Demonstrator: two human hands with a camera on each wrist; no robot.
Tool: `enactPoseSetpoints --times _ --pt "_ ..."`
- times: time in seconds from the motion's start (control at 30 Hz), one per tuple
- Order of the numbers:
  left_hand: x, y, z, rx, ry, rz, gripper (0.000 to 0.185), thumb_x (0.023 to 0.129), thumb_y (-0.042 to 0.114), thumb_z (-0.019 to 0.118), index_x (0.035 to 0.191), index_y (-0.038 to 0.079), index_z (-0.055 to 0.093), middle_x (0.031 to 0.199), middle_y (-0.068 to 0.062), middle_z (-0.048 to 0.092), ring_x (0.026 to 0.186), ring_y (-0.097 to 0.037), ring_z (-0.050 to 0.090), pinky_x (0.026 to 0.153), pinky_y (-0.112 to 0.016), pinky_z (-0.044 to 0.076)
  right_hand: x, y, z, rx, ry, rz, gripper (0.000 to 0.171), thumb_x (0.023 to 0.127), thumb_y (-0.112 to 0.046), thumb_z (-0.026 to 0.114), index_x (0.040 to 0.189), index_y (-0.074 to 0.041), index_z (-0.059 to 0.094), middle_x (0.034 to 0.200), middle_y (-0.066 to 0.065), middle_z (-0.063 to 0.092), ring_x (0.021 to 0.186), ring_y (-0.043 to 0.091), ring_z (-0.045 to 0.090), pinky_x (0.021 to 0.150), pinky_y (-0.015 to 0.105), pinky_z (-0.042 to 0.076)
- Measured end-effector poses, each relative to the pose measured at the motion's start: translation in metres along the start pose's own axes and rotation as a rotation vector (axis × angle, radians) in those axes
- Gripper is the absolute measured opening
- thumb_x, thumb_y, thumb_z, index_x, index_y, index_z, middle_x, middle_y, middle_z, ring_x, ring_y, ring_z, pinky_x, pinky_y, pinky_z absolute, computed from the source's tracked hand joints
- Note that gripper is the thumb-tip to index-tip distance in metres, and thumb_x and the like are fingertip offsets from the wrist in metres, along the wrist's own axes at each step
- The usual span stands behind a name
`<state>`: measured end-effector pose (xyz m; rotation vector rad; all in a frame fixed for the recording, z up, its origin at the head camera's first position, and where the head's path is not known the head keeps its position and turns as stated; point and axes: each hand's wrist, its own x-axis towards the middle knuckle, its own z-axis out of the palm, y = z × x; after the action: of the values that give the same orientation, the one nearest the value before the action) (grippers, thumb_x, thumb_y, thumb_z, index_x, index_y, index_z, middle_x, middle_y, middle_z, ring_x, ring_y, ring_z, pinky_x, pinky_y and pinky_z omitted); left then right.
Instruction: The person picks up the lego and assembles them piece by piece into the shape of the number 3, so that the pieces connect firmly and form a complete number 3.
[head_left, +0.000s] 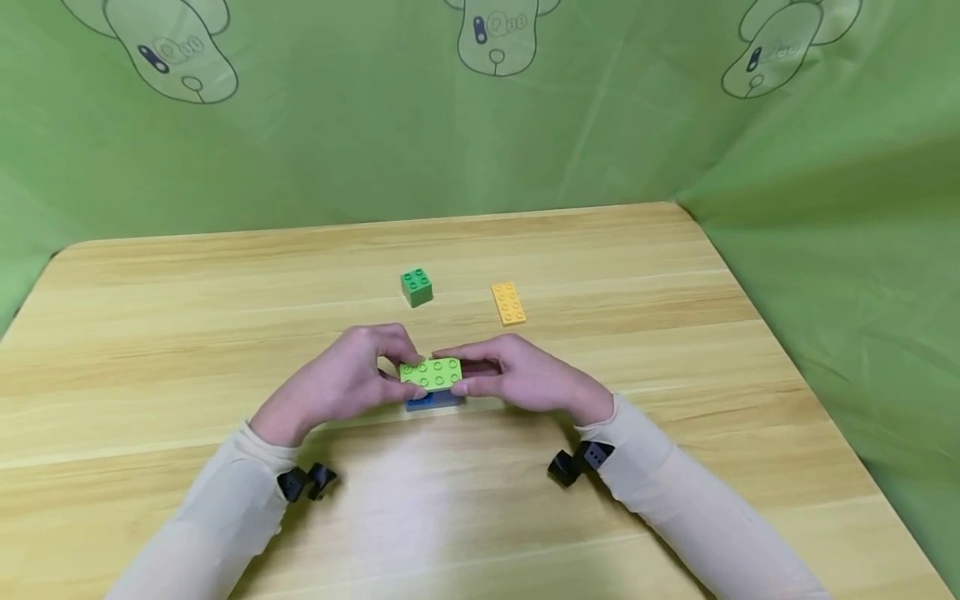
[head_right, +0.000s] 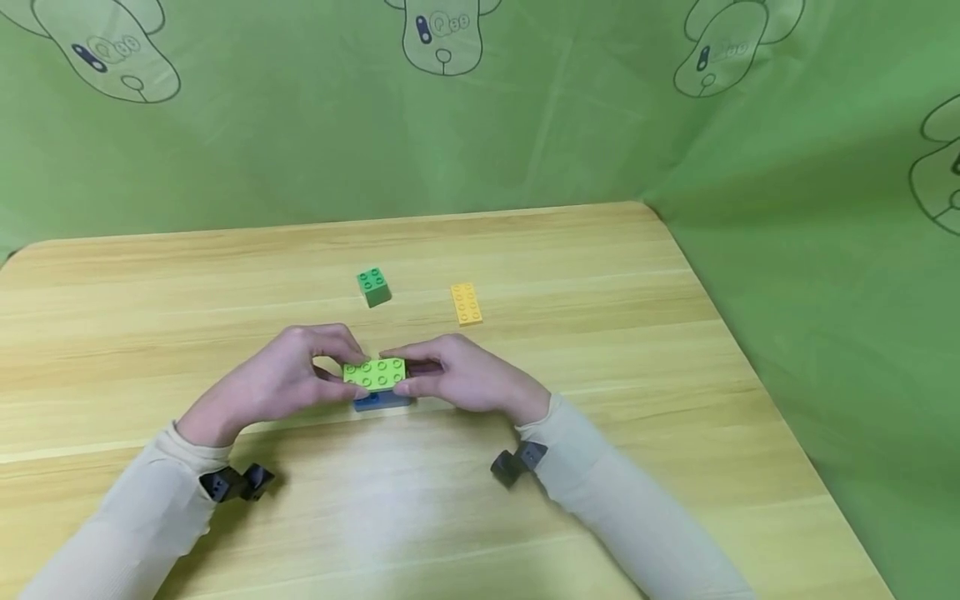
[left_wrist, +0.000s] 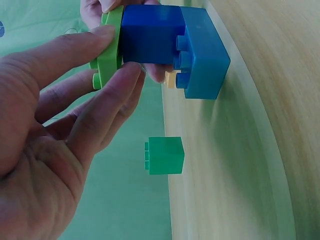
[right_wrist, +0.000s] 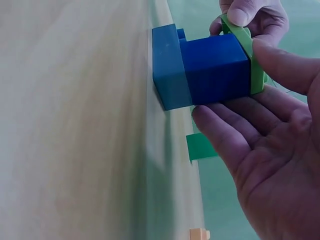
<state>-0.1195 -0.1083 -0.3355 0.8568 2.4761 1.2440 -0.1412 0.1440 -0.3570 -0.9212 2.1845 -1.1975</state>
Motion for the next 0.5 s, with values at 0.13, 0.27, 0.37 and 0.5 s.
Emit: enactPoseSetpoints --times 0.13,0.27,0.37,0.5 --pt "-0.0008 0.0003 0.0006 -0.003 0.003 -0.007 0.024 0.079 0.007 0.083 0.101 0.003 0.075 0.092 0.005 0.064 0.084 -0.012 0.063 0.073 -0.026 0.056 0.0024 -0.0004 0.0 0.058 -0.015 0.019 0.042 0.095 -0.018 0.067 0.136 -0.012 0.06 0.111 -0.006 0.068 0.09 0.014 0.061 0.079 0.033 0.053" --pt "-0.0001 -0.0013 0.0012 -0.013 0.014 -0.012 0.024 0.079 0.007 0.083 0.1 0.003 0.074 0.093 0.005 0.065 0.083 -0.012 0.064 0.073 -0.026 0.056 0.0045 -0.0011 -0.0014 0.095 -0.021 0.027 0.038 0.094 -0.015 0.067 0.132 -0.009 0.063 0.11 -0.002 0.069 0.091 0.017 0.061 0.079 0.034 0.053" --pt "0.0003 -0.0023 0.0017 -0.03 0.015 -0.021 0.024 0.079 0.008 0.083 0.1 0.003 0.074 0.093 0.004 0.065 0.083 -0.012 0.065 0.073 -0.026 0.056 0.0051 -0.0005 -0.0018 0.094 -0.02 0.033 0.038 0.094 -0.014 0.067 0.131 -0.008 0.063 0.111 -0.001 0.069 0.093 0.017 0.062 0.081 0.034 0.053" --pt "-0.0004 -0.004 0.0017 -0.06 0.015 -0.041 0.024 0.079 0.008 0.084 0.101 0.004 0.074 0.093 0.004 0.065 0.083 -0.013 0.065 0.073 -0.026 0.056 0.0061 -0.0009 -0.0019 0.076 -0.023 0.043 0.038 0.094 -0.014 0.068 0.131 -0.007 0.063 0.112 -0.002 0.069 0.095 0.017 0.062 0.084 0.034 0.052"
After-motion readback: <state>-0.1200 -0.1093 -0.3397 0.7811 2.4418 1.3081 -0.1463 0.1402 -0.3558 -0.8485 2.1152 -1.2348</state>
